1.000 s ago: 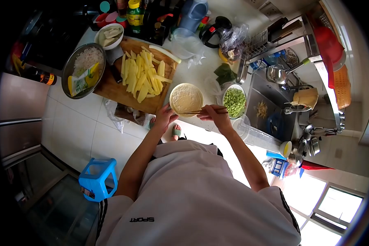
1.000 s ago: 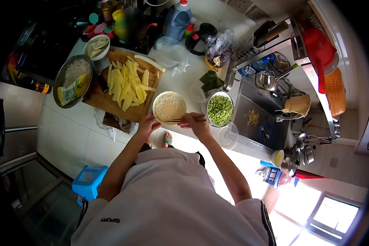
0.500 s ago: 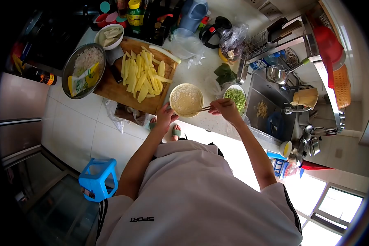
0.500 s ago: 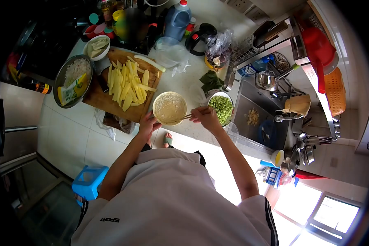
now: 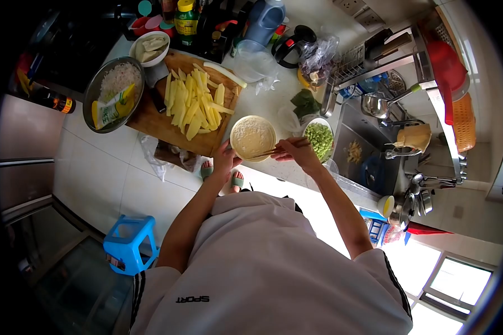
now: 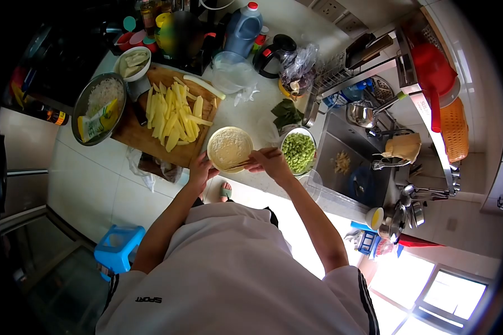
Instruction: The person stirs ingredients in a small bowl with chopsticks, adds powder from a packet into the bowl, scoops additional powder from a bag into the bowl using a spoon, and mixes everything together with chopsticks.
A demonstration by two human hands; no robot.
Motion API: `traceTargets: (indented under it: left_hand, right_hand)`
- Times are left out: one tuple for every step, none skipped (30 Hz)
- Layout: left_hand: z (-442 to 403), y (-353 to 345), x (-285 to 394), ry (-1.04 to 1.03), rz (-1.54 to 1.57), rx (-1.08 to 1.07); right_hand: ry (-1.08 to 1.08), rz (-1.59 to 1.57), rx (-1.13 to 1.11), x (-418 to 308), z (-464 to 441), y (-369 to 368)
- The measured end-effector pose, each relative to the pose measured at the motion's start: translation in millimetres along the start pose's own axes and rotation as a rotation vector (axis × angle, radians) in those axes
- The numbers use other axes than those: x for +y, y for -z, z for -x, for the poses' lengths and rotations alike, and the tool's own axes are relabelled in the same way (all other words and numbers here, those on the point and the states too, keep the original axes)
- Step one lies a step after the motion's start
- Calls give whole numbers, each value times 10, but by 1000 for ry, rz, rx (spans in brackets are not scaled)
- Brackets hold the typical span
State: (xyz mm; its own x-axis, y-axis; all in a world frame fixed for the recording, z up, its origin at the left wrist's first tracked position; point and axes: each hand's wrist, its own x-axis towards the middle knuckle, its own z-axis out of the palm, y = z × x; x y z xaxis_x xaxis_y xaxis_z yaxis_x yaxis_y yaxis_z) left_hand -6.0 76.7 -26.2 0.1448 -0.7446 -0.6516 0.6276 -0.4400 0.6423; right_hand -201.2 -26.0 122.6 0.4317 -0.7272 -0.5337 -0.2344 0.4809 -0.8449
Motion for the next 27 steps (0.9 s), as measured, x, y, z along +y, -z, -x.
traceTargets:
  left_hand:
    - [-6, 5, -3, 4, -7, 2]
    - [-13, 6, -7, 5, -15, 15]
    - [-20, 3, -15, 6, -23, 28]
    - [-29, -2, -18, 5, -30, 41]
    - [-33, -9, -30, -9, -19, 42]
    - [-6, -39, -11, -22, -9, 44]
    - [14, -60, 17, -36, 1, 46]
    - [17, -61, 31, -52, -6, 30]
    - [1, -53, 24, -68, -13, 14]
    - [-16, -47, 17, -84, -19, -2]
    - [-32, -39, 12, -85, -34, -16]
    - [-40, -30, 19, -88, -47, -29]
    - [-47, -18, 27, -91, -59, -41]
    - [-48, -12, 22, -93, -50, -36]
    - [-34, -20, 26, -94, -40, -33]
    - [-29, -19, 18, -95, -33, -31]
    - [-29, -20, 16, -88, -34, -24]
    - [-36, -25, 14, -82, -34, -17]
    - [-43, -26, 14, -77, -34, -10]
    - [-49, -23, 14, -75, -39, -6]
    - [-32, -36, 33, -72, -44, -3]
    - [-17, -54, 52, -69, -49, 0]
    - [-7, -72, 74, -76, -56, -7]
    - [-3, -73, 79, -82, -62, -12]
    - [7, -66, 82, -88, -69, -16]
    - [16, -64, 85, -95, -61, -19]
    - [27, -65, 89, -103, -54, -23]
  right_hand:
    - [-10, 50, 3, 6, -3, 48]
    - [-19, 100, 6, -3, -6, 139]
    - [-27, 149, 9, -34, -10, 205]
    - [-22, 194, 14, -68, -27, 255]
    - [-17, 238, 19, -99, -49, 299]
    - [-14, 282, 23, -130, -76, 314]
    - [31, 329, 11, -179, -107, 309]
    - [69, 345, 45, -182, -157, 305]
    - [107, 361, 80, -184, -209, 281]
    - [145, 376, 114, -183, -246, 259]
    - [174, 410, 101, -186, -268, 246]
    - [205, 445, 87, -245, -273, 193]
    - [236, 480, 71, -304, -285, 134]
    - [302, 517, 35, -367, -289, 77]
    - [368, 554, 0, -484, -264, -20]
    - [433, 590, -34, -563, -254, -111]
    - [434, 572, -50, -607, -276, -195]
    - [435, 554, -66, -645, -311, -284]
    - [436, 536, -83, -662, -350, -366]
    - [418, 506, -89, -637, -401, -433]
    - [401, 476, -96, -600, -454, -499]
    - [382, 447, -102, -570, -496, -561]
    - [392, 429, -87, -538, -526, -616]
    - [416, 438, -76, -517, -565, -652]
    - [438, 446, -66, -479, -612, -680]
    - [460, 454, -56, -455, -652, -695]
    - [472, 428, -11, -445, -682, -699]
